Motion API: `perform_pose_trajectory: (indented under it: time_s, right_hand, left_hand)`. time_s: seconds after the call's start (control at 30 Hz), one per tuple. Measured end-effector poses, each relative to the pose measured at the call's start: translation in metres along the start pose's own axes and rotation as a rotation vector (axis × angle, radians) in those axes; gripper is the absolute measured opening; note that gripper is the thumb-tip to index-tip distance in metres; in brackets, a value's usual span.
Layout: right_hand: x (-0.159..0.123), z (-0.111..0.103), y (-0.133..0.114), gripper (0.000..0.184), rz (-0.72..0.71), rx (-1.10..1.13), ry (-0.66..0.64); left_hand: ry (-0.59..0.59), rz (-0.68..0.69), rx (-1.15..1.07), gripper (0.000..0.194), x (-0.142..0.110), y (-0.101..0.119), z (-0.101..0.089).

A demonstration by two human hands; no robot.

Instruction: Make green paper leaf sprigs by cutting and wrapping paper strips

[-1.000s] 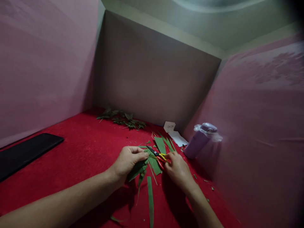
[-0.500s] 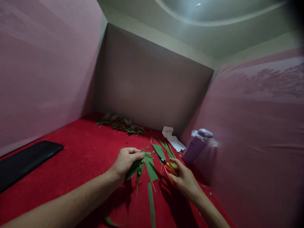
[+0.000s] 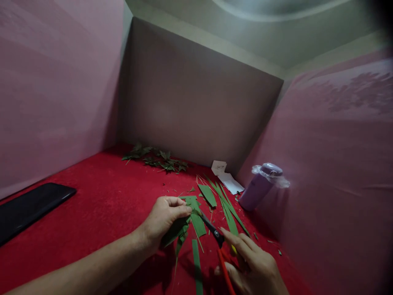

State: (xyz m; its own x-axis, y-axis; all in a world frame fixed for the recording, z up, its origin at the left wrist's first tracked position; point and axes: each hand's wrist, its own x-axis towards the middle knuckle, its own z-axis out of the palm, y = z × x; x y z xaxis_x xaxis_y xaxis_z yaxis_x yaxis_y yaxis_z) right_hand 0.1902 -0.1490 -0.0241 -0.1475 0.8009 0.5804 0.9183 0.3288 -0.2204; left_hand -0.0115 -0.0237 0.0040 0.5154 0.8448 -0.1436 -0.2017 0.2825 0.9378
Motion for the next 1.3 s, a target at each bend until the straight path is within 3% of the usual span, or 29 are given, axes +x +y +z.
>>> perform_pose_trajectory:
  time_s: [0.43, 0.7, 1.3]
  right_hand:
    - [-0.002, 0.004, 0.005, 0.061, -0.083, -0.049, -0.039]
    - [-0.007, 0.011, 0.004, 0.054, -0.022, -0.009, 0.043]
    - [-0.003, 0.004, 0.002, 0.036, -0.179, -0.253, 0.049]
  left_hand:
    - [-0.029, -0.014, 0.04, 0.018, 0.0, 0.0, 0.001]
    - [-0.04, 0.0, 0.058, 0.019, 0.001, -0.001, -0.002]
    - [-0.048, -0.047, 0.021, 0.019, 0.001, 0.0, -0.002]
